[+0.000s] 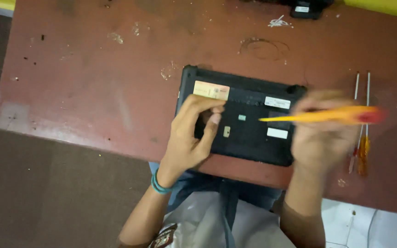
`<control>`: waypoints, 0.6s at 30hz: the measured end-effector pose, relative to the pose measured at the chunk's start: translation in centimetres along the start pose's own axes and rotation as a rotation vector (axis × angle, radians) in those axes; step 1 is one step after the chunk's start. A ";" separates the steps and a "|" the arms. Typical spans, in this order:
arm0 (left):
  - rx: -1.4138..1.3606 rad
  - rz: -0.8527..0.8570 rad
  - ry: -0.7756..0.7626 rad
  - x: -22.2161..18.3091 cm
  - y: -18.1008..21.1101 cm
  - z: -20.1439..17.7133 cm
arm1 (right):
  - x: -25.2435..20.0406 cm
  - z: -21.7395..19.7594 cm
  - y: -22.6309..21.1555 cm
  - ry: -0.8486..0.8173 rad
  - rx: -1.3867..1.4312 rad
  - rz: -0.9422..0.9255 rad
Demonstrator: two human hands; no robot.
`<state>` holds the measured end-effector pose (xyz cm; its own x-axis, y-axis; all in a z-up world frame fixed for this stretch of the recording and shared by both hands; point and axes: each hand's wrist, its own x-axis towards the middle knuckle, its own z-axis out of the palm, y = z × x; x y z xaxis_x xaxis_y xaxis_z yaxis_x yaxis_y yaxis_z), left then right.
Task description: The person reassembles a laptop by first securing internal components with a screwdriver, then attaching the keyboard, closing the lid, and finally installing the battery and bottom cover. The person uses a screwdriver to fasten screws on the underside of the laptop.
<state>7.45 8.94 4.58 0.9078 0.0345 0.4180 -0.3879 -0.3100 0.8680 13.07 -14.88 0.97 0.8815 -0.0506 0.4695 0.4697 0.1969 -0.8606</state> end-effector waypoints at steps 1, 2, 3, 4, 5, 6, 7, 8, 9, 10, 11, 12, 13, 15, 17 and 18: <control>-0.001 -0.011 0.001 -0.6 -0.7 0.3 | -0.2 -1.5 0.3 -0.002 -0.002 0.011; 0.174 0.087 0.003 -1.2 -1.3 0.6 | -0.4 -2.9 0.5 0.243 -0.075 0.008; 0.350 0.184 0.005 -1.9 -2.0 0.9 | -0.5 -4.4 0.9 0.484 -0.150 0.003; 0.350 0.173 0.007 -2.3 -1.6 1.0 | -1.1 -6.1 1.3 0.477 -0.152 0.012; 0.598 0.203 -0.035 -2.8 -1.1 1.0 | -2.1 -7.9 1.6 0.599 -0.253 0.082; 0.846 0.234 -0.080 -3.4 -0.6 1.1 | -3.1 -9.7 1.8 0.722 -0.354 0.146; 0.839 0.218 -0.092 -3.7 -0.8 1.0 | -3.1 -8.8 1.3 0.721 -0.367 0.162; 0.837 0.235 -0.104 -3.9 -1.0 0.9 | -3.0 -8.0 0.7 0.734 -0.489 0.201; 0.841 0.259 -0.112 -4.1 -1.1 0.6 | -2.9 -7.0 0.2 0.746 -0.601 0.235; 0.840 0.250 -0.119 -4.4 -0.9 0.5 | -3.4 -7.2 0.0 0.745 -0.607 0.245; 0.809 0.262 -0.139 -4.3 -1.0 0.5 | -3.7 -7.3 0.0 0.460 -0.929 0.179; 0.778 0.275 -0.158 -4.2 -1.0 0.5 | -4.0 -7.6 -0.2 0.152 -1.233 0.114; 0.771 0.285 -0.163 -4.2 -1.0 0.5 | -3.6 -6.7 -0.3 0.163 -1.239 0.114; 0.736 0.334 -0.167 -4.2 -0.9 0.3 | -2.6 -4.8 -0.5 0.000 -1.156 0.271; 0.724 0.358 -0.162 -4.8 -1.2 0.4 | -1.5 -2.4 -2.1 -0.073 -1.178 0.232; 0.716 0.376 -0.156 -5.0 -1.4 0.4 | -0.8 -1.0 -2.7 -0.154 -1.197 0.195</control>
<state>3.57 8.86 1.18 0.7700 -0.3086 0.5585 -0.5224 -0.8075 0.2741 11.14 -16.35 2.71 0.9653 0.0117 0.2607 0.1505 -0.8413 -0.5193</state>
